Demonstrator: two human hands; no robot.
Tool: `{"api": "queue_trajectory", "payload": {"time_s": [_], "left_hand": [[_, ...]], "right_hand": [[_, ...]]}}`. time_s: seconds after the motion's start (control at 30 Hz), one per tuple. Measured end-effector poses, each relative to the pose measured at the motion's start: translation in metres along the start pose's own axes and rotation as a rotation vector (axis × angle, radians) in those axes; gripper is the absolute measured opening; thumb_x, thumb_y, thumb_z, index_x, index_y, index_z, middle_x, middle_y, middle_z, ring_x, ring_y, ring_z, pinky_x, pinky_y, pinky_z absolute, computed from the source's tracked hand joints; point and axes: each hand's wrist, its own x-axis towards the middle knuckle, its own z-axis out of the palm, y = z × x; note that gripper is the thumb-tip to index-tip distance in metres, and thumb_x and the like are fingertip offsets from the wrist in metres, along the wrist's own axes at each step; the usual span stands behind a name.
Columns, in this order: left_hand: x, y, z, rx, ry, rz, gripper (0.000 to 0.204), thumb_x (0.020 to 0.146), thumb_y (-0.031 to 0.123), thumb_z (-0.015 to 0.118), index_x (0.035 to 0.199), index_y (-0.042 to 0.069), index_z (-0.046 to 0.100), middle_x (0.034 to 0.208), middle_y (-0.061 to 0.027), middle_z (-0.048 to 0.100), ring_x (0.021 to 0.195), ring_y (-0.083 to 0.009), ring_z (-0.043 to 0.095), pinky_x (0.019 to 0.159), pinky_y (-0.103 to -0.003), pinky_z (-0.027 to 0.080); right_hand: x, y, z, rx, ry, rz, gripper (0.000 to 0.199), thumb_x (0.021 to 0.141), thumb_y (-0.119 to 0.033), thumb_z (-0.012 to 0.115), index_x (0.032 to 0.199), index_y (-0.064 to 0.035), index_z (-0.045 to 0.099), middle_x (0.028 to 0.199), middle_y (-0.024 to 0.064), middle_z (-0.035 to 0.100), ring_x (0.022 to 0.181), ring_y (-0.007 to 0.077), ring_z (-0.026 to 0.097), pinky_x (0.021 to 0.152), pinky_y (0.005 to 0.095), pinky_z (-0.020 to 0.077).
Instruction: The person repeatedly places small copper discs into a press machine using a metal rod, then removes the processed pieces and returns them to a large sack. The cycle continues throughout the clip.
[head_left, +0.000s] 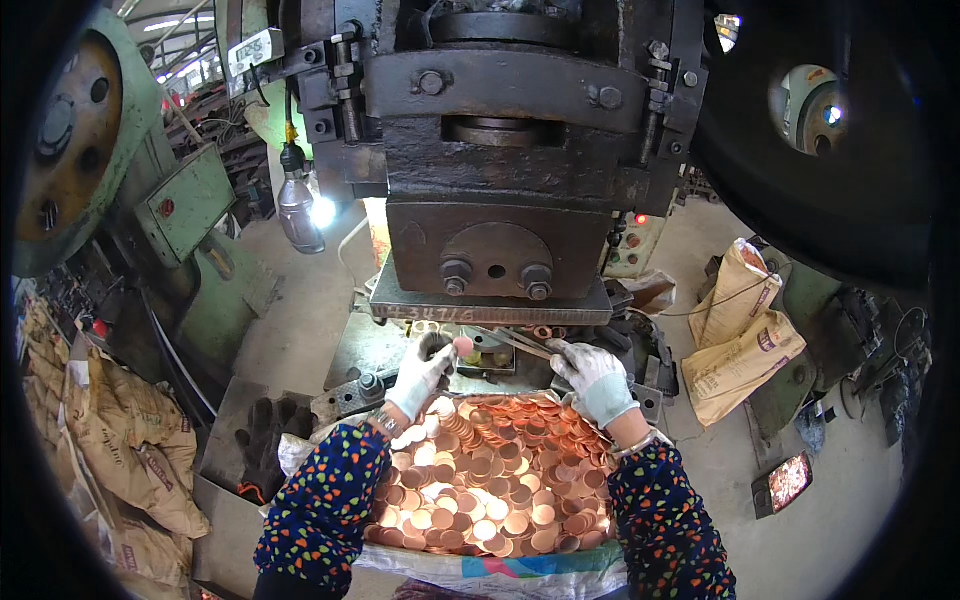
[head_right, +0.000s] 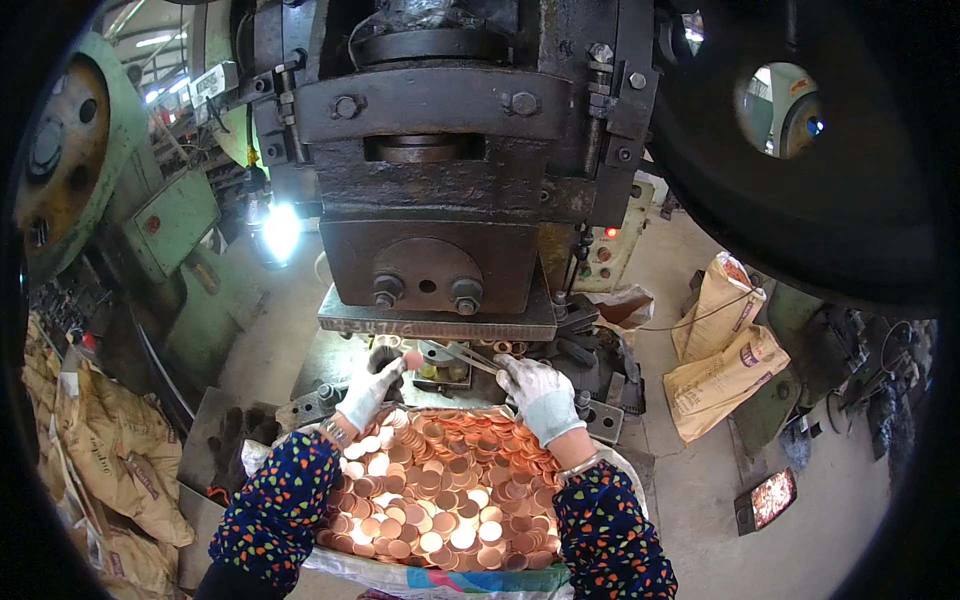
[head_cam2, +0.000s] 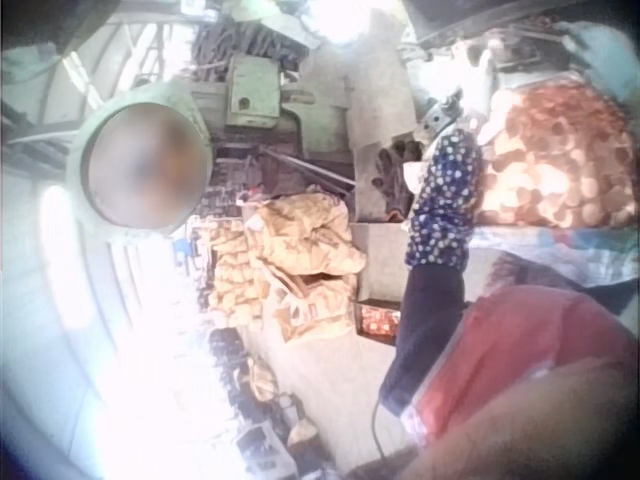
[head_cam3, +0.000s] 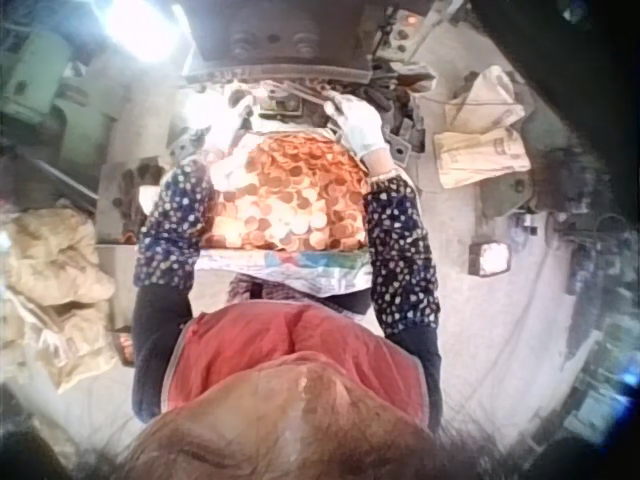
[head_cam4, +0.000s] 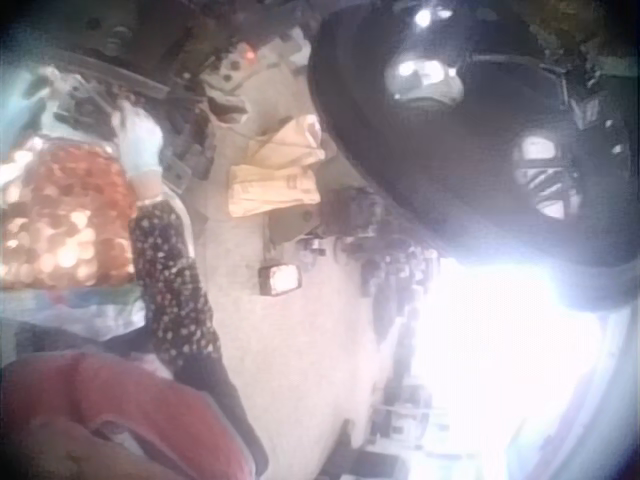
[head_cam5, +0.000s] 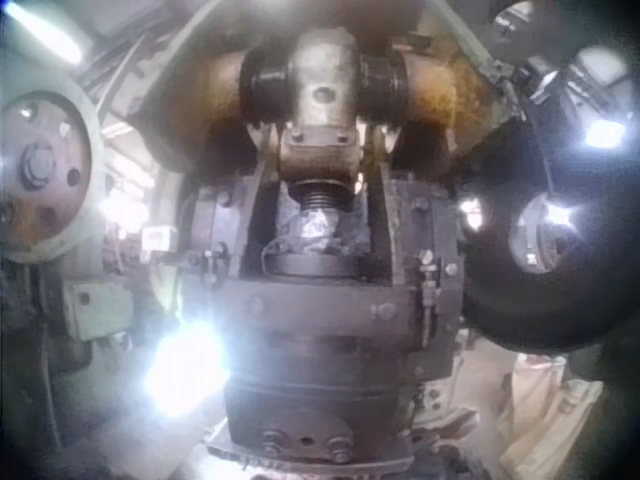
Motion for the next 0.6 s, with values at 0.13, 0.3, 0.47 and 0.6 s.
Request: {"api": "queue_trajectory", "payload": {"time_s": [0.13, 0.3, 0.47, 0.6], "left_hand": [[-0.044, 0.019, -0.018, 0.048, -0.21, -0.006, 0.017, 0.089, 0.016, 0.06, 0.098, 0.003, 0.055, 0.076, 0.0, 0.054, 0.059, -0.006, 0.05, 0.05, -0.021, 0.042], [-0.106, 0.028, -0.032, 0.062, -0.27, -0.057, 0.019, 0.09, 0.017, 0.06, 0.097, 0.001, 0.053, 0.076, -0.0013, 0.054, 0.064, -0.0075, 0.052, 0.057, -0.022, 0.046], [-0.137, 0.033, -0.041, 0.213, -0.28, -0.088, 0.025, 0.089, 0.017, 0.061, 0.106, 0.0, 0.056, 0.088, 0.0, 0.058, 0.075, -0.0054, 0.054, 0.068, -0.021, 0.047], [-0.136, 0.025, -0.043, 0.225, -0.258, -0.099, 0.025, 0.089, 0.017, 0.062, 0.107, 0.001, 0.056, 0.092, 0.0002, 0.059, 0.078, -0.0057, 0.055, 0.071, -0.021, 0.047]], "right_hand": [[-0.002, -0.005, -0.009, -0.108, -0.018, -0.038, 0.059, 0.068, -0.019, 0.072, 0.123, -0.0146, 0.05, 0.118, 0.0012, 0.053, 0.105, 0.019, 0.056, 0.084, 0.0319, 0.0494], [-0.014, -0.005, -0.022, 0.078, -0.08, 0.132, 0.049, 0.07, -0.023, 0.07, 0.116, -0.0147, 0.054, 0.122, -0.0009, 0.051, 0.104, 0.0181, 0.056, 0.085, 0.0307, 0.0493], [-0.017, -0.006, -0.018, 0.001, -0.04, 0.133, 0.045, 0.075, -0.024, 0.066, 0.117, -0.0161, 0.053, 0.11, 0.0008, 0.057, 0.095, 0.0179, 0.059, 0.079, 0.0313, 0.0507], [-0.026, -0.003, -0.004, 0.109, 0.131, 0.184, 0.045, 0.079, -0.025, 0.062, 0.123, -0.0207, 0.05, 0.085, 0.0058, 0.062, 0.077, 0.0229, 0.064, 0.066, 0.0339, 0.0523]]}}
